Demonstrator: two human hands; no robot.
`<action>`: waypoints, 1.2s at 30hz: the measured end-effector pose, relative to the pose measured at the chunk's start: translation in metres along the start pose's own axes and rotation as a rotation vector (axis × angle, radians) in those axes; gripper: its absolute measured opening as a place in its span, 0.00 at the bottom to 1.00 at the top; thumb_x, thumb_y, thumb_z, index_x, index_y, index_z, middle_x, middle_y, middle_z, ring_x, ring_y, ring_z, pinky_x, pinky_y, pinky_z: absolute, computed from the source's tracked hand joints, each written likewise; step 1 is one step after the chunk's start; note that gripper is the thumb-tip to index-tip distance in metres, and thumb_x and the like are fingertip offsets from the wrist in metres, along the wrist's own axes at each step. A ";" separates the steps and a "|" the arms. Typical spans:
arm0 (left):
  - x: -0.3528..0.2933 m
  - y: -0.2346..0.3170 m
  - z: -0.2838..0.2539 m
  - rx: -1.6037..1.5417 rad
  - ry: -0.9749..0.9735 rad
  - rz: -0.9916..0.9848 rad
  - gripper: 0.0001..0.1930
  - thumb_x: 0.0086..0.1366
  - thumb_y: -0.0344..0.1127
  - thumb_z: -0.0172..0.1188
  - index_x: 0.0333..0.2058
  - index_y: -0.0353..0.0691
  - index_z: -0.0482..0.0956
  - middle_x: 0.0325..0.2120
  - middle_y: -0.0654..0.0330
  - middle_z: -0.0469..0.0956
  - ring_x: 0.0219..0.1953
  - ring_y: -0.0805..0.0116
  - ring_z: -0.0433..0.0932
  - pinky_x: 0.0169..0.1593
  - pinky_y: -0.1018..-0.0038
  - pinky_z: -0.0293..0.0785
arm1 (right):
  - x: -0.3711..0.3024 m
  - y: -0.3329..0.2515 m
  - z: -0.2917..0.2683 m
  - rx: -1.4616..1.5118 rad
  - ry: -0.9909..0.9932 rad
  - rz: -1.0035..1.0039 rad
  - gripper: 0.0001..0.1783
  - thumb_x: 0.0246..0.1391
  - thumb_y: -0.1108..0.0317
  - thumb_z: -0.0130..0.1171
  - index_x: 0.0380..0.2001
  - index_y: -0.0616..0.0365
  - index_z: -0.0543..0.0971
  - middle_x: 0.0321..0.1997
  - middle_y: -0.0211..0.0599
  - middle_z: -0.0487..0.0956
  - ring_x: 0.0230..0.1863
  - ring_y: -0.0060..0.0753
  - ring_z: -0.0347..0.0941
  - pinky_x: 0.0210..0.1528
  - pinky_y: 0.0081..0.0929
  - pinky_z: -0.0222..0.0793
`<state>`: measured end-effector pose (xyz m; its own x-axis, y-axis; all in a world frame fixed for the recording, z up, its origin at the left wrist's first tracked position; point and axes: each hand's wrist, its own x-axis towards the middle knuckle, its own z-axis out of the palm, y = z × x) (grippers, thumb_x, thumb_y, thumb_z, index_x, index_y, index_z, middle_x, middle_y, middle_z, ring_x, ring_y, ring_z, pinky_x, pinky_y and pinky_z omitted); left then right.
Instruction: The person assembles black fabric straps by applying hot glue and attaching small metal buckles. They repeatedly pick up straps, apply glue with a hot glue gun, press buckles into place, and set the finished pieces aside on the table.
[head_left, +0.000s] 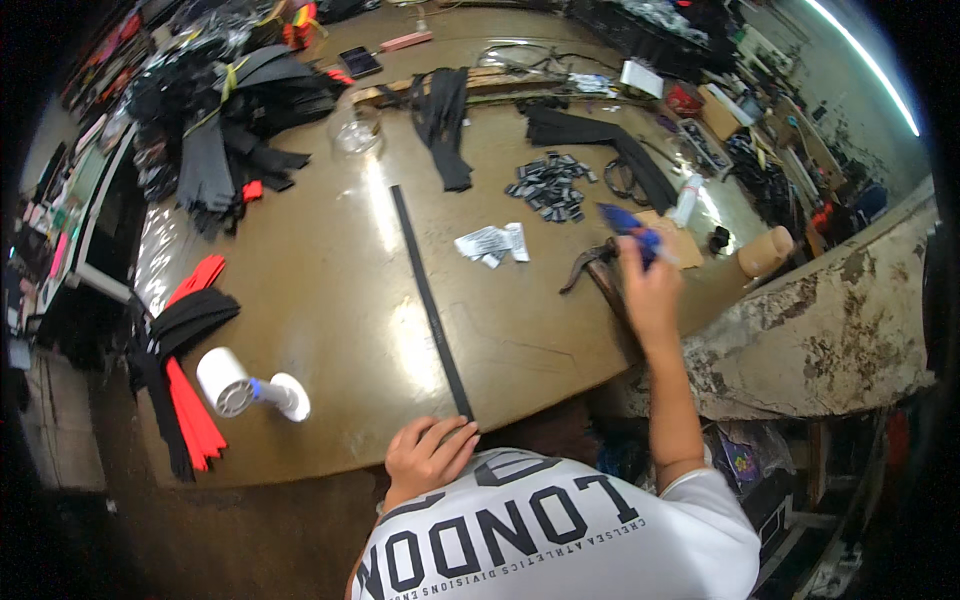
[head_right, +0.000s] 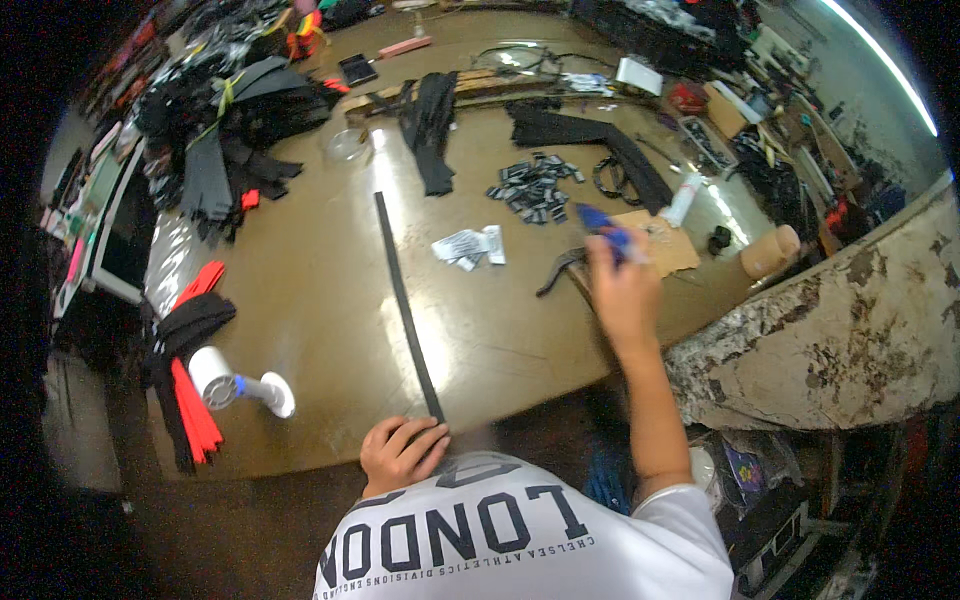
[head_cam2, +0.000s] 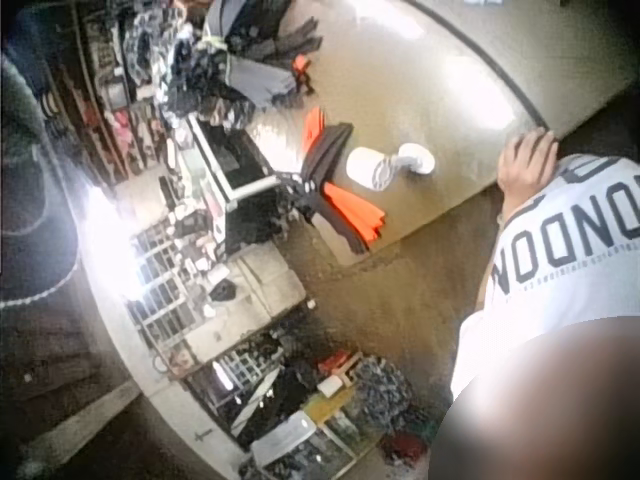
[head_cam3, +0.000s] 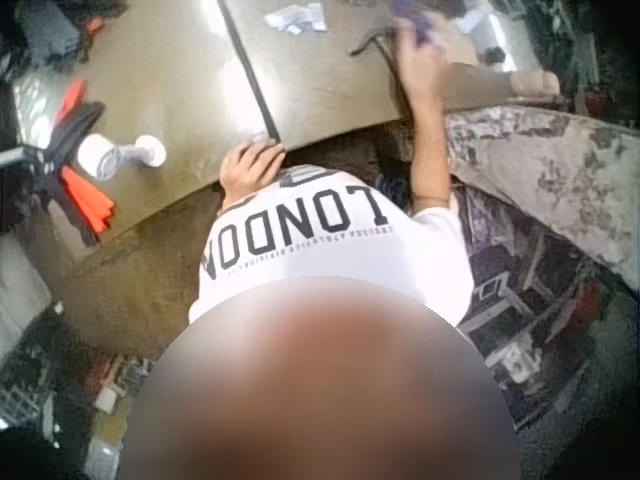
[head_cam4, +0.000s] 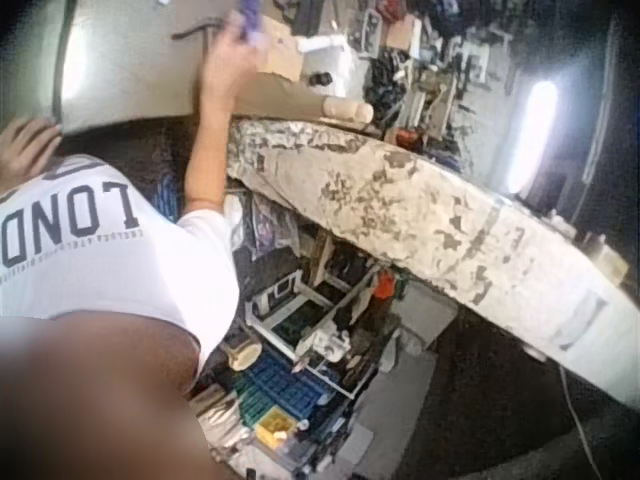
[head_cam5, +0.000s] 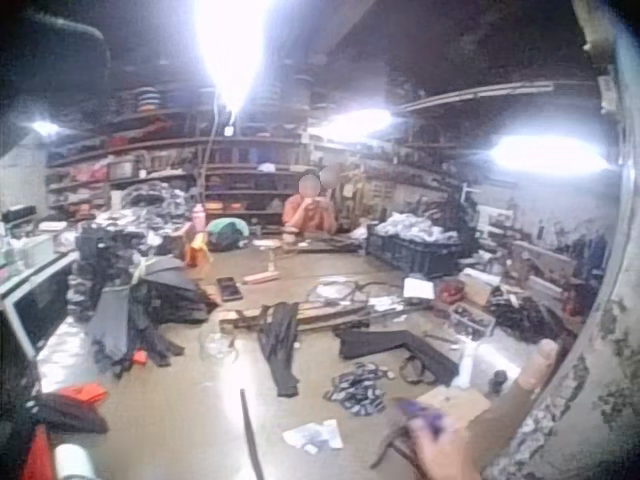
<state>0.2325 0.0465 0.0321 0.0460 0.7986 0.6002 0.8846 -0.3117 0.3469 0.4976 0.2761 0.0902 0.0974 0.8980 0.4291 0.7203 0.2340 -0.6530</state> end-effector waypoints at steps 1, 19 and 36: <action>-0.001 0.000 0.000 0.007 -0.016 -0.001 0.11 0.47 0.38 0.73 0.33 0.55 0.86 0.34 0.74 0.82 0.35 0.69 0.76 0.36 0.73 0.74 | 0.010 0.022 -0.011 0.054 0.173 0.147 0.25 0.62 0.49 0.58 0.43 0.64 0.76 0.37 0.56 0.81 0.40 0.59 0.78 0.42 0.45 0.72; 0.000 -0.002 -0.002 0.053 -0.060 0.041 0.10 0.53 0.41 0.71 0.36 0.55 0.86 0.37 0.74 0.83 0.34 0.73 0.77 0.34 0.78 0.75 | 0.274 0.113 0.117 -0.799 -0.154 0.028 0.20 0.60 0.55 0.59 0.48 0.57 0.81 0.60 0.45 0.72 0.63 0.57 0.62 0.62 0.54 0.58; -0.008 -0.008 0.007 0.000 0.082 0.067 0.08 0.58 0.42 0.68 0.36 0.52 0.85 0.37 0.73 0.82 0.37 0.73 0.78 0.36 0.80 0.77 | 0.189 -0.098 0.003 0.429 -0.235 -0.526 0.17 0.64 0.65 0.58 0.54 0.57 0.77 0.44 0.30 0.79 0.43 0.22 0.74 0.48 0.20 0.69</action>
<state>0.2277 0.0464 0.0199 0.0671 0.7307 0.6794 0.8806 -0.3635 0.3040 0.4434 0.4242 0.2334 -0.3739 0.6711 0.6401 0.2925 0.7403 -0.6053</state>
